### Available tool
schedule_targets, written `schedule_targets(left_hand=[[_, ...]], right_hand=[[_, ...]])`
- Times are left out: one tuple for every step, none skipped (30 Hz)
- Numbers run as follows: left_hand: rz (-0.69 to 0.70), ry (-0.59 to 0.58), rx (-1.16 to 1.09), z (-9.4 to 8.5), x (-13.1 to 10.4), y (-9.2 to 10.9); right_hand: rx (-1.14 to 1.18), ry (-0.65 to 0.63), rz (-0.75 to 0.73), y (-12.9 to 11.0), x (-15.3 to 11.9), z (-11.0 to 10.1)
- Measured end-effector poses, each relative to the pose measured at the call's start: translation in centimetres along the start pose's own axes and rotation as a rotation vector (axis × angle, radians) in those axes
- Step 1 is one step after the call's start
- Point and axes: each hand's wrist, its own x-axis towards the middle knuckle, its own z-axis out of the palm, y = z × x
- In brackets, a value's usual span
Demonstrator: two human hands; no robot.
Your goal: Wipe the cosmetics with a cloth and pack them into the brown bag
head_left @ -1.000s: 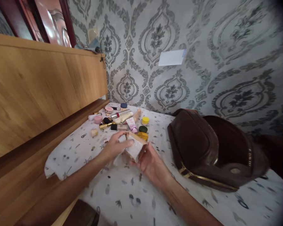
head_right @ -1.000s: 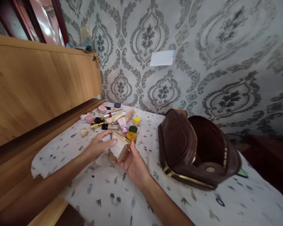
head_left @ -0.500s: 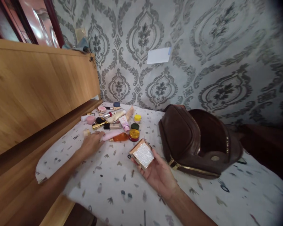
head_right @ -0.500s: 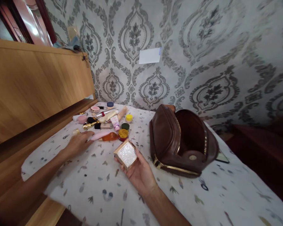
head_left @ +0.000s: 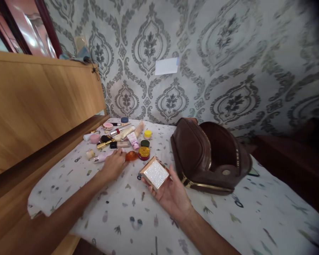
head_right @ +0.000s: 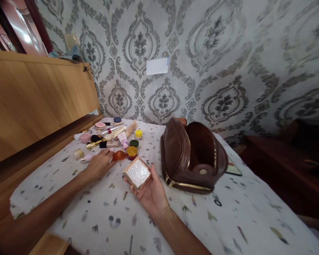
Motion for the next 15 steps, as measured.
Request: schedule_targets(left_hand=[[-0.008,0.002,-0.010,0.4,0.2,0.2],[-0.015,0.003,-0.021,0.7,0.4,0.2],[-0.021,0.007,-0.031,1.0,0.5,0.1],[-0.024,0.011,-0.038,1.2,0.5,-0.1],[-0.029,0.018,-0.050,1.2,0.4,-0.4],[-0.042,0.026,-0.074,1.3,0.4,-0.8],[-0.058,0.033,-0.110,1.2,0.3,-1.1],[-0.075,0.039,-0.153,1.1,0.2,-1.3],[-0.094,0.044,-0.190,1.0,0.1,-1.5],[-0.116,0.044,-0.206,0.8,0.1,-1.6],[-0.133,0.042,-0.193,0.7,0.1,-1.6],[-0.146,0.041,-0.148,0.6,0.1,-1.5],[-0.157,0.045,-0.089,0.5,0.1,-1.3],[-0.168,0.051,-0.026,0.5,0.0,-1.1],[-0.173,0.058,0.029,0.5,0.0,-0.9]], right_hand=[[-0.001,0.002,-0.002,0.0,-0.1,0.0],[-0.004,0.007,-0.001,0.0,-0.1,0.0],[-0.009,0.014,0.000,0.0,-0.1,0.1],[-0.013,0.023,0.001,0.0,-0.1,0.1],[-0.014,0.034,0.004,0.0,-0.1,0.2],[-0.014,0.042,0.007,-0.1,-0.1,0.3],[-0.013,0.046,0.009,-0.1,-0.1,0.3],[-0.010,0.046,0.010,-0.2,-0.1,0.4],[-0.006,0.044,0.012,-0.2,-0.1,0.4],[-0.002,0.041,0.017,-0.3,0.0,0.5],[0.001,0.040,0.024,-0.3,0.0,0.4],[0.003,0.036,0.027,-0.3,0.0,0.4],[0.006,0.027,0.027,-0.4,0.0,0.3],[0.010,0.011,0.024,-0.4,0.1,0.2],[0.014,-0.008,0.017,-0.3,0.1,0.1]])
